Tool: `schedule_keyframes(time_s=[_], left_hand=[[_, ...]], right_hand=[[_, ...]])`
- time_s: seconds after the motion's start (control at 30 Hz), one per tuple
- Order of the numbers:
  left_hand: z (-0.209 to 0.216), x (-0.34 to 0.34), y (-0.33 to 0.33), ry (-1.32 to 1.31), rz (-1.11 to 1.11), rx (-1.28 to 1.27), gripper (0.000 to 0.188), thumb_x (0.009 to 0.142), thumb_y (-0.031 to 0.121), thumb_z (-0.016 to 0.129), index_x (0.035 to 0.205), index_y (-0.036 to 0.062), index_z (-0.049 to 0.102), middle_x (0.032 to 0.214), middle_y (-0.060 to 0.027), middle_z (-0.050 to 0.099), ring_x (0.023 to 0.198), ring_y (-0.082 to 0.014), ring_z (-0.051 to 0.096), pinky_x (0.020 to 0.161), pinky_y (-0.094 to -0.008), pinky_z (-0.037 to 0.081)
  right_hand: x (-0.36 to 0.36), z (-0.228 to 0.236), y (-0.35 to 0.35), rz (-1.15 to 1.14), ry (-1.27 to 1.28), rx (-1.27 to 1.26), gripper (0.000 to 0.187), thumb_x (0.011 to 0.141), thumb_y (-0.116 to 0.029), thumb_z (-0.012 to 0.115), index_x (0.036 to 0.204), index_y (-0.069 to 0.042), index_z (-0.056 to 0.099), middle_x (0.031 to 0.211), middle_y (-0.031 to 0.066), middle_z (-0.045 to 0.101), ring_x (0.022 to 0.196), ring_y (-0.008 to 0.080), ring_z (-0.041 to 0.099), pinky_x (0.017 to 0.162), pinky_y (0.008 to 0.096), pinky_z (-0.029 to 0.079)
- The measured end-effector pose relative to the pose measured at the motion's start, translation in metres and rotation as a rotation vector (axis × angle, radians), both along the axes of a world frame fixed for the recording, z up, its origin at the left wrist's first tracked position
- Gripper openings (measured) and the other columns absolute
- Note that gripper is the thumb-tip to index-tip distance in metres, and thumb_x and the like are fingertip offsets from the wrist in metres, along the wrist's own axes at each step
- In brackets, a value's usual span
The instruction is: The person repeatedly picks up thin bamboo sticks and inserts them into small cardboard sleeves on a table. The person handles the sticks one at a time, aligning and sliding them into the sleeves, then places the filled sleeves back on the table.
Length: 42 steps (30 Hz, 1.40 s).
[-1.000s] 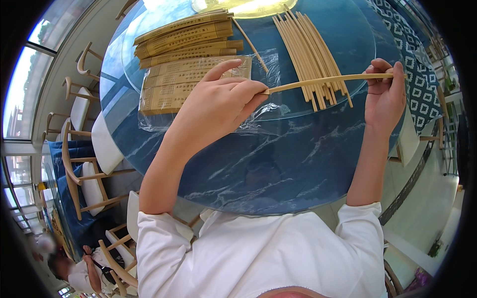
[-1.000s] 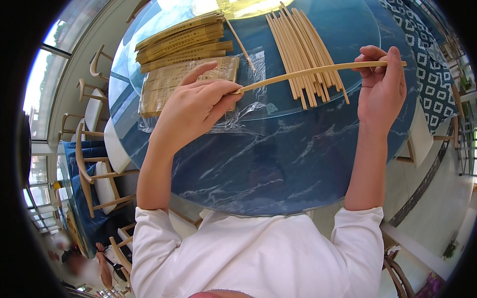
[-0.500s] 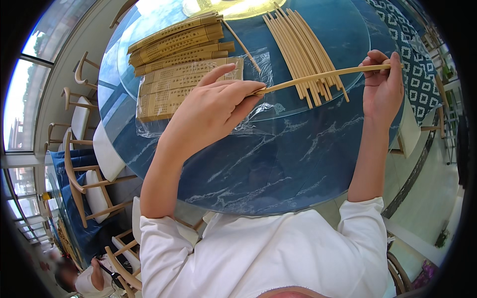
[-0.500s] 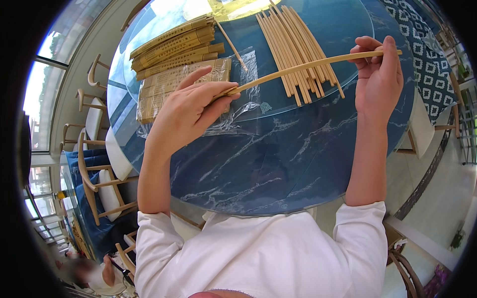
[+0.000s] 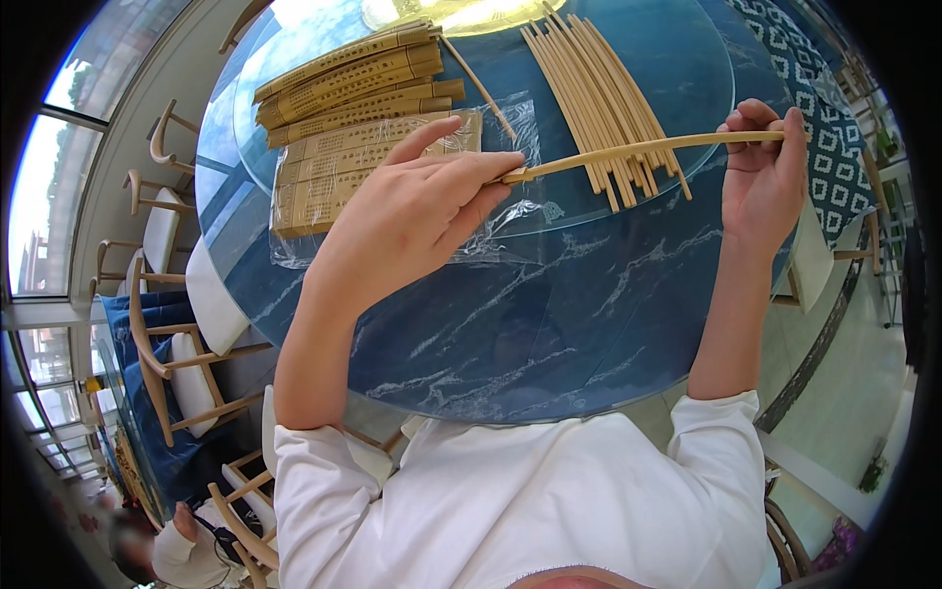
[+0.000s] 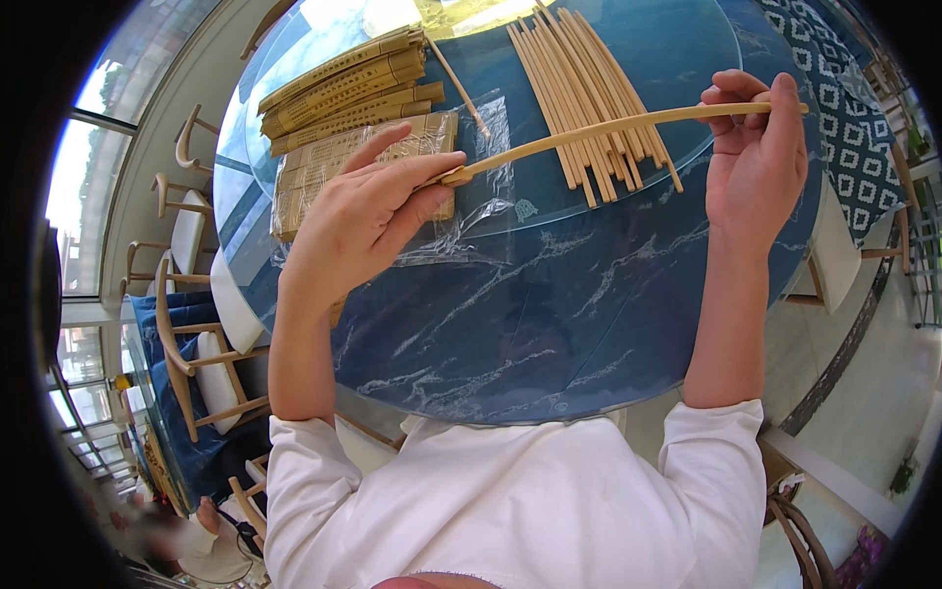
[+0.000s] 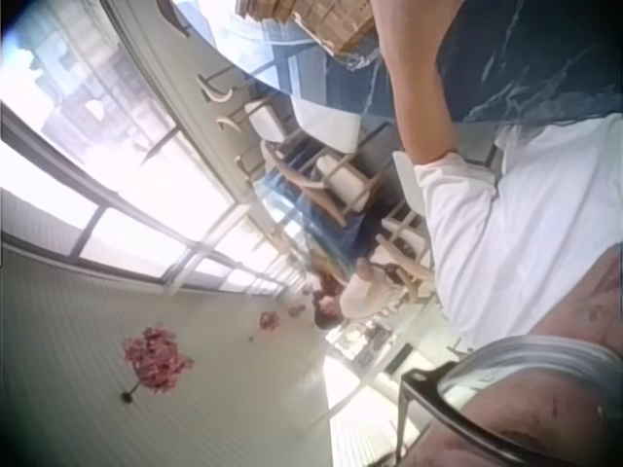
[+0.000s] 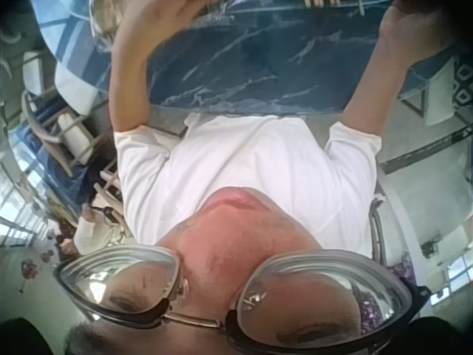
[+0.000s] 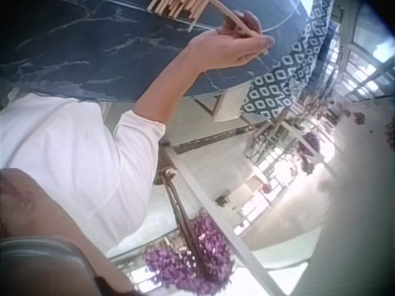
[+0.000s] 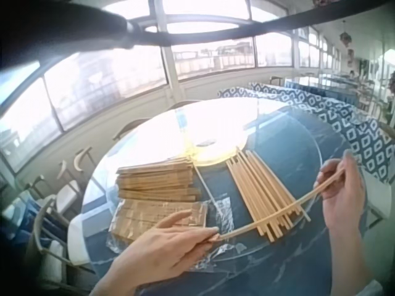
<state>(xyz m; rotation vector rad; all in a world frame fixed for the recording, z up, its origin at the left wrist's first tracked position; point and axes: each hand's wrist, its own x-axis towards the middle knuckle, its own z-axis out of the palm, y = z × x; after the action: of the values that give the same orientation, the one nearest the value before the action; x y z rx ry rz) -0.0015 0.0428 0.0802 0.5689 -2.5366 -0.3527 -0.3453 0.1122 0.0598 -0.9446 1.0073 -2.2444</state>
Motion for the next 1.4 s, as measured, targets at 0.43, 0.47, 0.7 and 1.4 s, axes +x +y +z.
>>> schedule_keyframes(time_s=[0.43,0.47,0.7,1.4], left_hand=[[0.003,-0.005,0.004,-0.034,0.036,0.009,0.026,0.104,0.021,0.069,0.126,0.0115,0.077,0.086,-0.0064,0.079,0.088,-0.0236,0.078,0.123,-0.0498,0.043],[0.003,-0.005,0.003,-0.052,0.052,0.01,0.026,0.104,0.022,0.069,0.126,0.0112,0.077,0.086,-0.0067,0.079,0.09,-0.0244,0.078,0.122,-0.0493,0.043],[0.001,-0.007,0.003,-0.073,0.088,-0.002,0.029,0.102,0.025,0.071,0.126,0.0099,0.078,0.091,-0.0095,0.08,0.103,-0.0295,0.077,0.117,-0.0473,0.048],[0.004,-0.001,-0.011,-0.082,0.039,-0.009,0.02,0.098,0.018,0.077,0.113,0.0048,0.079,0.1,-0.0106,0.078,0.095,-0.0286,0.074,0.089,-0.0398,0.059]], right_hand=[[-0.005,0.005,0.01,0.015,0.095,-0.161,0.041,0.115,-0.034,0.049,0.087,-0.005,0.058,0.105,0.0204,0.075,0.082,0.0253,0.072,0.079,0.0406,0.061],[-0.004,0.005,0.012,0.021,0.113,-0.175,0.042,0.115,-0.035,0.048,0.087,-0.005,0.057,0.106,0.0206,0.074,0.082,0.0254,0.071,0.079,0.0407,0.061],[0.0,0.006,0.015,0.068,0.171,-0.238,0.042,0.116,-0.035,0.047,0.087,-0.006,0.057,0.105,0.0204,0.075,0.084,0.0249,0.071,0.08,0.0402,0.06],[-0.003,-0.012,-0.01,0.105,0.037,0.152,0.036,0.11,-0.032,0.063,0.085,-0.008,0.059,0.099,0.0168,0.076,0.081,0.0178,0.073,0.072,0.0314,0.065]])
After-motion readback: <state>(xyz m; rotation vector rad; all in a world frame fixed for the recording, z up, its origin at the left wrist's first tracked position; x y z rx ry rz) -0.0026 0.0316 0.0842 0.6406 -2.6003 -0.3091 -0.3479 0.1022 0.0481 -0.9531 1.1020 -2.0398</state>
